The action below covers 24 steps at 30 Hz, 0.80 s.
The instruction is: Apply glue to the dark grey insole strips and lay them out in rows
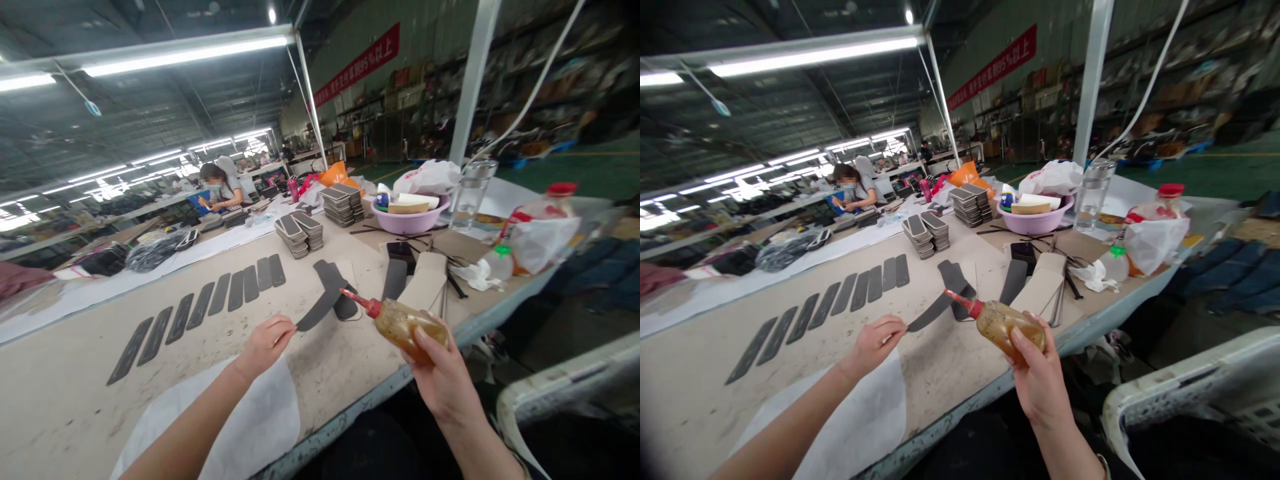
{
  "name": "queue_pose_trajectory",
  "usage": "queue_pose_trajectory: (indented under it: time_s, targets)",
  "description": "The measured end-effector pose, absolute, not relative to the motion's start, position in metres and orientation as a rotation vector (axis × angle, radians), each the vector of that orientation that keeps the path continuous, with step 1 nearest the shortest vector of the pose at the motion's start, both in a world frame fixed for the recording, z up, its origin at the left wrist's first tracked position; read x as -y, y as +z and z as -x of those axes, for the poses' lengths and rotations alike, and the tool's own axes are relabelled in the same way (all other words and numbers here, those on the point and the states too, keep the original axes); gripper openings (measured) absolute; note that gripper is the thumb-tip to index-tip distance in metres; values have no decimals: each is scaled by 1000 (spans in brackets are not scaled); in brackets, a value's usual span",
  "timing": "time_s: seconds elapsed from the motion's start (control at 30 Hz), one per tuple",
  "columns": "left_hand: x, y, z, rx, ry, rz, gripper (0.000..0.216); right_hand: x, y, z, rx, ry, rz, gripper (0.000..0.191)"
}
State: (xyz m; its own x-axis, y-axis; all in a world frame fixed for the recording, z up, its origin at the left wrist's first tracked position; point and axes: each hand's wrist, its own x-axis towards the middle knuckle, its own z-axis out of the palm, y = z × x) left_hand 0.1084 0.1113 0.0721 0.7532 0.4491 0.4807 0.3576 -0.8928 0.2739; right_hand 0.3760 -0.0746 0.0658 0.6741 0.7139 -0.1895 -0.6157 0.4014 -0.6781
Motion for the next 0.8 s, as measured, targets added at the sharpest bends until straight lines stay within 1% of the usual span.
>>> queue_pose_trajectory:
  time_s: [0.07,0.13,0.3,0.4,0.47,0.67,0.8]
  targets:
    - [-89,68,-60,-568,753,-2811,16,76,66,-365,211,891,836,49]
    - [-69,61,-20,-590,644,-2805,19,77,63,-353,322,936,901,48]
    - [-34,38,35,-901,489,-2745,22,77,48,-317,763,886,1225,51]
    - [-17,30,42,-1109,525,-2695,25,78,39,-297,991,796,1351,47]
    - [-8,28,41,-1163,551,-2675,26,78,36,-287,1137,721,1373,43]
    - [3,20,32,-947,630,-2717,20,72,34,-263,1533,428,1257,29]
    - [3,11,30,-898,722,-2708,17,68,32,-248,1688,370,1221,28]
